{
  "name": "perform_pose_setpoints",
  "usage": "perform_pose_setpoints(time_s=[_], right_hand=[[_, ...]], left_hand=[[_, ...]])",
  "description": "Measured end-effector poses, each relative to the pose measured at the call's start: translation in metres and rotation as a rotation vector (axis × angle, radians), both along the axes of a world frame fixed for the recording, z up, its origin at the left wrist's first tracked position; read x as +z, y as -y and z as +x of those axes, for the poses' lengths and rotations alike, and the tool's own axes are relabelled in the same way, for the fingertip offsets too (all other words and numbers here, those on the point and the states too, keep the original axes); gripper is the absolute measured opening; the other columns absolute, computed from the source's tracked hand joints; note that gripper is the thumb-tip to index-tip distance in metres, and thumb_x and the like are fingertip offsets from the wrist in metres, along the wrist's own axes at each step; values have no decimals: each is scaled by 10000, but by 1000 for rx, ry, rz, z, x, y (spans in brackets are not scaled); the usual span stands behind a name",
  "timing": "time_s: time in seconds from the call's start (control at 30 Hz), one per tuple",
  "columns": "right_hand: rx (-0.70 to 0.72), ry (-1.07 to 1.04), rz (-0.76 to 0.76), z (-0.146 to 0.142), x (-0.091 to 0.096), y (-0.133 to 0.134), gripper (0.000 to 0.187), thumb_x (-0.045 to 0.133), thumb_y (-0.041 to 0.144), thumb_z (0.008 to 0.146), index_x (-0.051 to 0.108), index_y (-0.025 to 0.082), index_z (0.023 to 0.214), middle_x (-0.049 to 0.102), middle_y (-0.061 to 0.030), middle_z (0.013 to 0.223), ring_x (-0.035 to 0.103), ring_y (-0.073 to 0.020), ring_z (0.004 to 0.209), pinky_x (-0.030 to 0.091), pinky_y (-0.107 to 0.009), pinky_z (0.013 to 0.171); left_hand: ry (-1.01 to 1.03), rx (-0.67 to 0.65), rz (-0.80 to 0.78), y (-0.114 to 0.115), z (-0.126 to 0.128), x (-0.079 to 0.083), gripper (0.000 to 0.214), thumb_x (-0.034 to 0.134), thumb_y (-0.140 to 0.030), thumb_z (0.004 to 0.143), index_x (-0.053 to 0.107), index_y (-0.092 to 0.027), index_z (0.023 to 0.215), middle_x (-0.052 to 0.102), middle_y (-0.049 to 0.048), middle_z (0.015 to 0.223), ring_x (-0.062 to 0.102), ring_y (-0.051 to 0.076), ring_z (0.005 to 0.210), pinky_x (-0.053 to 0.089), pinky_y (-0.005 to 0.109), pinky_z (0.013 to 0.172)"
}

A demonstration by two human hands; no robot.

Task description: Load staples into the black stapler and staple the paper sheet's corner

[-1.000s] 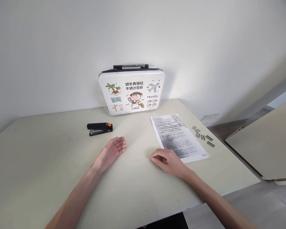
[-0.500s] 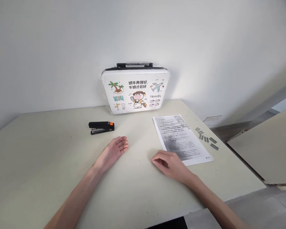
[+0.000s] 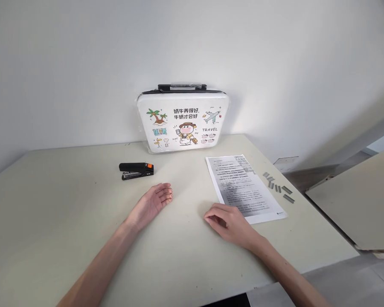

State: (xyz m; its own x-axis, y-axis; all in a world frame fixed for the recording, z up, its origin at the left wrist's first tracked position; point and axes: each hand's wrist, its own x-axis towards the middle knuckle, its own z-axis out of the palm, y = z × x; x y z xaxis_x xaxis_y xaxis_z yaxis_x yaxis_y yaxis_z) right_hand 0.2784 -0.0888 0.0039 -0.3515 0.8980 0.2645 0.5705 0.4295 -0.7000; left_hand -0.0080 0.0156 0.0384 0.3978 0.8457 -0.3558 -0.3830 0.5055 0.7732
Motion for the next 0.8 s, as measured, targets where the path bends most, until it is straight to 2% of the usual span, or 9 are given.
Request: perform_pose_setpoints(time_s=[0.1,0.2,0.3,0.4,0.47,0.53,0.63,0.7,0.8], right_hand=[[4,-44,-36,4,6,2,188,527,298,1074,692,252,996,716,-29,898,579,-143,674,460,-285,590],[-78,-50,-64,18,15,7,236,492,368,1089,695,251,1059,732,-67,1001,622,-166,733,520,-287,584],[-225,7,-74,45,18,14,306,484,442,1085,678,281,1259,699,-117,1299,699,-247,1068,612,-305,629],[-397,186,-5,78,11,21,401,469,493,1083,614,336,1422,602,-86,1523,595,-305,1379,655,-420,899],[-473,316,29,101,1,26,463,443,523,1088,546,364,1511,530,-51,1618,514,-317,1483,575,-504,1096],[-492,414,34,120,-10,34,537,404,539,1096,443,369,1603,438,-27,1695,388,-323,1578,458,-558,1222],[-478,503,11,137,-27,47,571,342,530,1113,370,361,1657,328,-1,1751,258,-313,1635,339,-590,1294],[-465,543,15,138,-36,57,574,329,524,1117,344,374,1671,280,15,1766,236,-307,1640,302,-593,1310],[-462,578,78,124,-42,71,583,359,511,1113,296,413,1684,267,34,1766,257,-309,1633,302,-599,1309]], left_hand=[[2,0,4,0,0,0,132,671,-226,967,758,-133,1004,689,90,949,650,186,864,555,308,881],[0,1,0,0,0,1,127,683,-234,961,756,-136,998,694,85,942,654,180,857,551,307,880],[-2,-11,8,0,0,1,127,696,-243,955,753,-139,1001,698,82,946,652,175,851,547,312,882],[-9,-18,20,0,-1,0,138,689,-252,960,753,-141,1009,697,85,961,652,180,867,545,315,889],[-19,-16,21,-1,-1,0,137,691,-255,959,753,-142,1006,693,83,963,650,181,874,544,312,889],[-27,-20,26,0,0,1,135,699,-257,952,751,-144,1003,688,80,964,648,181,876,543,313,888],[-35,-34,62,1,0,3,159,711,-279,940,749,-146,1018,686,78,971,647,187,879,539,321,888],[-49,-42,98,2,0,2,185,728,-304,932,748,-146,1027,686,80,978,649,193,881,536,328,884],[-86,-45,179,5,2,0,231,752,-360,930,745,-153,1031,692,85,980,651,203,875,529,339,864]])
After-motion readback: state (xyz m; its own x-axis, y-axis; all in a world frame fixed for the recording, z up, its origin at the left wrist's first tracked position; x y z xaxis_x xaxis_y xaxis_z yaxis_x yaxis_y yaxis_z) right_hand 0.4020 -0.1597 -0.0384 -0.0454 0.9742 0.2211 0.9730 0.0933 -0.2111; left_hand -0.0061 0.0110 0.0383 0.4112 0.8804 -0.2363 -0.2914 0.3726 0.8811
